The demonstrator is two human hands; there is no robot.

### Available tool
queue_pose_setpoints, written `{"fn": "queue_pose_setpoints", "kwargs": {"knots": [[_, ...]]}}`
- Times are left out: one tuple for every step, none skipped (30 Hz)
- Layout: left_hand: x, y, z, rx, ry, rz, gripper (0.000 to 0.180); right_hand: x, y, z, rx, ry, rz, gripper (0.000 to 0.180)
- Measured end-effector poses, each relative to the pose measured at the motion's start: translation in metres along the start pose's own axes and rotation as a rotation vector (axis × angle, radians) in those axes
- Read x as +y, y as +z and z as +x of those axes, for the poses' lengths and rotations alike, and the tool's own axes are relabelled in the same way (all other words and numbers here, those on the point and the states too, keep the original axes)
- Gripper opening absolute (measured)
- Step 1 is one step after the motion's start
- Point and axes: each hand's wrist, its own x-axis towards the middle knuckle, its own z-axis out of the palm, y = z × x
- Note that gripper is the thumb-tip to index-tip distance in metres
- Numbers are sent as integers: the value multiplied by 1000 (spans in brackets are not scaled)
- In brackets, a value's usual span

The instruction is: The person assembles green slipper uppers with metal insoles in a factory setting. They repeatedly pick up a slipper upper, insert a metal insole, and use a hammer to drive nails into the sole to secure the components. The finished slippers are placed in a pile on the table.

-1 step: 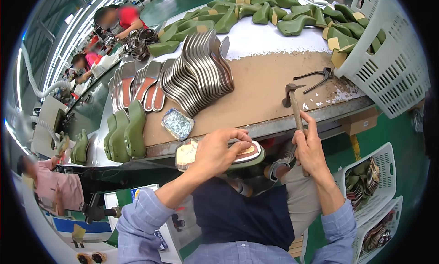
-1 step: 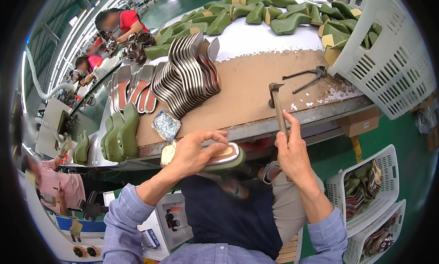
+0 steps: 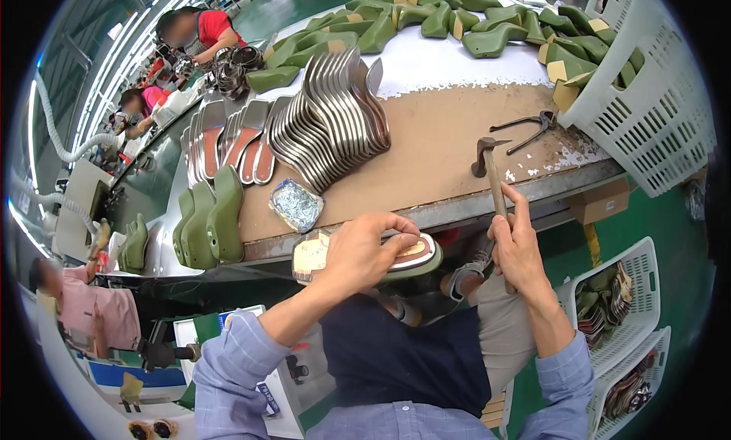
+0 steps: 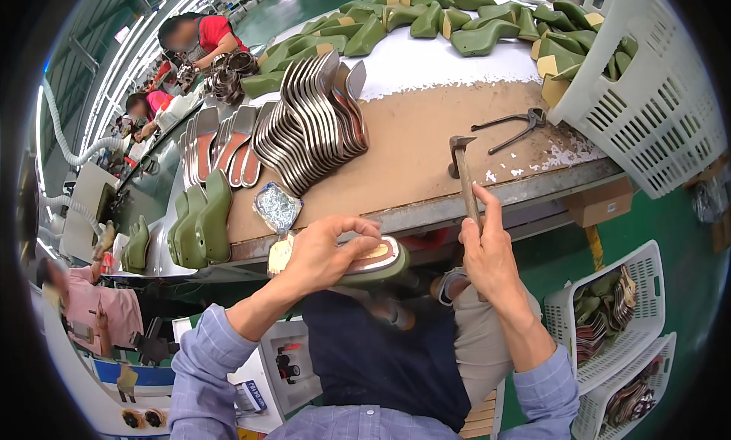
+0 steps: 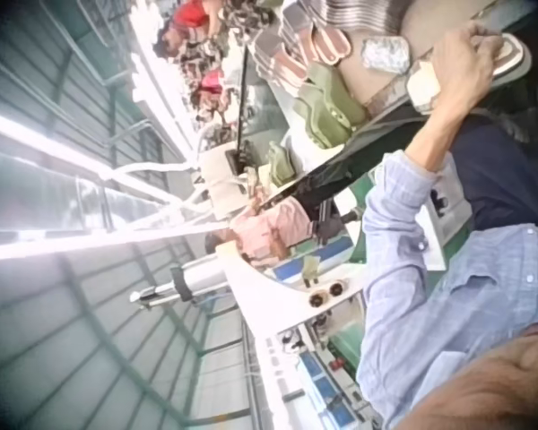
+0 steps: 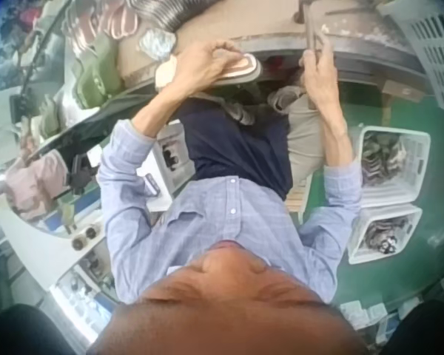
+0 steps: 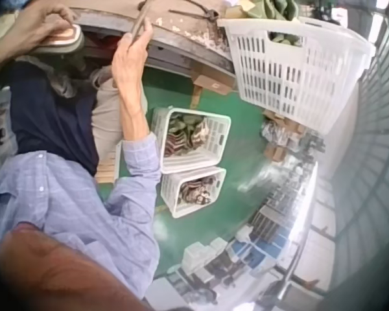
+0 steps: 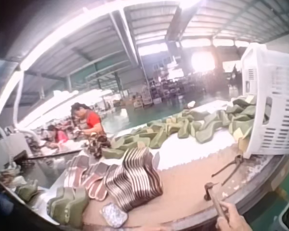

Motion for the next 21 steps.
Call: {"fn": "queue_pose_setpoints", "kwargs": {"knots": [[4, -1, 2, -15, -30, 75, 24, -2, -1, 1, 11, -6, -5, 51], [3, -2, 2, -23, -37, 96, 25, -3, -1, 0, 7, 4, -5, 51], [0, -2, 1, -31, -43, 116, 27, -5, -2, -1, 3, 14, -5, 51], [0, -3, 2, -40, -45, 137, 28, -5, -3, -2, 3, 23, -6, 51], [2, -4, 2, -47, -68, 137, 28, -6, -3, -3, -4, 11, -27, 51], [5, -6, 1, -54, -91, 136, 27, -6, -4, -4, -10, -2, -48, 51], [7, -6, 0, -59, -113, 134, 27, -6, -4, -5, -17, -16, -70, 50], [6, -5, 1, -58, -108, 127, 27, -4, -3, -4, -7, -40, -74, 50], [3, -3, 1, -56, -103, 120, 27, -1, -2, -4, 3, -65, -79, 50], [2, -4, 2, -53, -96, 112, 28, -1, -1, -3, 14, -91, -84, 49], [5, -4, 1, -64, -111, 121, 27, -1, -1, -4, 17, -87, -101, 49], [10, -5, 1, -75, -127, 130, 27, -1, -2, -5, 19, -82, -117, 49], [13, -6, 0, -82, -141, 138, 26, -2, -2, -5, 21, -81, -134, 48], [10, -4, 0, -72, -86, 158, 26, -3, -4, -4, 20, -110, -166, 48], [3, -1, -1, -61, -30, 177, 25, -5, -7, -3, 19, -138, -198, 48], [0, 1, -2, -50, 25, 195, 25, -8, -9, -2, 16, -167, -231, 48], [0, 1, -4, -34, 41, 181, 23, -12, -11, -4, 28, -167, -189, 47], [2, 2, -5, -18, 57, 167, 22, -16, -13, -9, 39, -167, -148, 47], [2, 2, -6, 3, 69, 153, 21, -20, -16, -13, 44, -170, -105, 47], [4, 2, -7, -2, 59, 150, 21, -30, -20, -20, 44, -151, -41, 47], [7, 0, -7, -7, 50, 146, 21, -42, -26, -27, 19, -154, -31, 47]]}}
